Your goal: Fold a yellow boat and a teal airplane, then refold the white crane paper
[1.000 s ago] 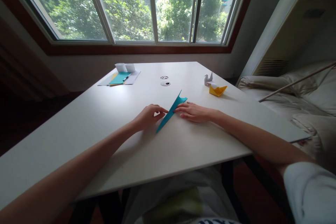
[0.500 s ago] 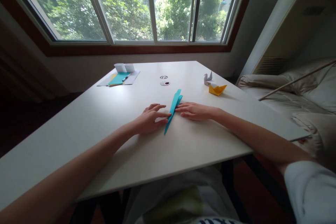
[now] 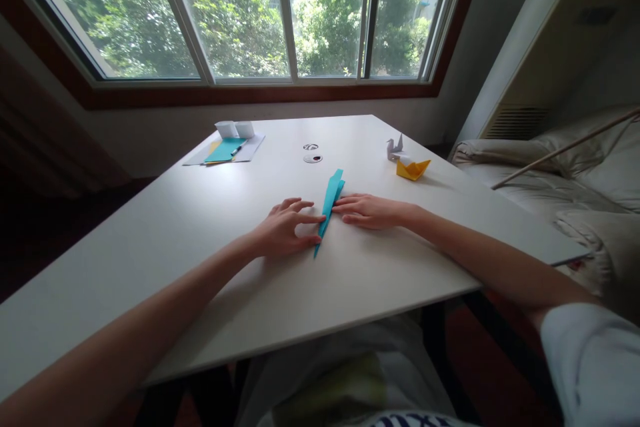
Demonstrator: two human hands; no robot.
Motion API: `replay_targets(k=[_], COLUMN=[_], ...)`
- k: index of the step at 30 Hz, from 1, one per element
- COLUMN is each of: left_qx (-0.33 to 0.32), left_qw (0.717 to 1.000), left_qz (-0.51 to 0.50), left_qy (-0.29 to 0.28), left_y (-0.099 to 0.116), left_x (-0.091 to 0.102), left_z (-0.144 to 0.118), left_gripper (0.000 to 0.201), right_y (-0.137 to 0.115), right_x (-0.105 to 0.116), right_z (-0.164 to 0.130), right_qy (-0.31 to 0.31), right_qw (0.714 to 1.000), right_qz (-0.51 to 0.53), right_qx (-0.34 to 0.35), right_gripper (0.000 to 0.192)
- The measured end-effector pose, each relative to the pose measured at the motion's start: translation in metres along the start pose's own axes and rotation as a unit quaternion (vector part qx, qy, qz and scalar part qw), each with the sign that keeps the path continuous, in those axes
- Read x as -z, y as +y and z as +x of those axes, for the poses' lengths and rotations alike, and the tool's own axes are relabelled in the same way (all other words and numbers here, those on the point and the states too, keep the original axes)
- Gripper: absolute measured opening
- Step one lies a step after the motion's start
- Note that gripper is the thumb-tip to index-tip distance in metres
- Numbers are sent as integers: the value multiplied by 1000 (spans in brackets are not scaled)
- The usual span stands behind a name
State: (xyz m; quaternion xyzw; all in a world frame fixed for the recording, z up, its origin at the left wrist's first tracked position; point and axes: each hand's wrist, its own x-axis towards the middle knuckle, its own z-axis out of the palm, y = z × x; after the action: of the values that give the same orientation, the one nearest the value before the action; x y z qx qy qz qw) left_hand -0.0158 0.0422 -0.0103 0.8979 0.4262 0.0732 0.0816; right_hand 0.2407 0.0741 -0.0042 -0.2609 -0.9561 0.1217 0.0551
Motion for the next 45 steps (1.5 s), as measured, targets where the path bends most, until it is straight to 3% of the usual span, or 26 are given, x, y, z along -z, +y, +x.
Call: replay_targets(k=[10, 15, 17, 21, 25, 28, 35, 45], left_qx=[3, -12, -17, -29, -36, -33, -32, -27], left_qw=[999, 999, 999, 998, 997, 996, 995, 995], left_qz=[12, 20, 25, 44, 51, 54, 60, 63], left_qy=[-46, -41, -41, -40, -47, -60, -72, -77], left_y=[2, 5, 7, 11, 11, 11, 13, 19], left_x=[9, 8, 7, 7, 9, 9, 10, 13], left_z=[-2, -3, -3, -3, -4, -3, -2, -3], left_gripper=[64, 64, 63, 62, 62, 63, 61, 61], right_y=[1, -2, -8, -23, -29, -24, 1, 29], right_x=[2, 9, 11, 5, -6, -10, -5, -1], right_z=[1, -1, -2, 0, 4, 6, 10, 17], right_qy=[25, 169, 195, 104, -17, -69, -68, -56], right_qw=[999, 983, 979, 993, 1000, 996, 992, 987], right_qz=[22, -31, -46, -36, 10, 36, 32, 22], right_qx=[3, -69, -48, 50, 6, -33, -103, -151], right_gripper=[43, 40, 40, 54, 70, 72, 73, 71])
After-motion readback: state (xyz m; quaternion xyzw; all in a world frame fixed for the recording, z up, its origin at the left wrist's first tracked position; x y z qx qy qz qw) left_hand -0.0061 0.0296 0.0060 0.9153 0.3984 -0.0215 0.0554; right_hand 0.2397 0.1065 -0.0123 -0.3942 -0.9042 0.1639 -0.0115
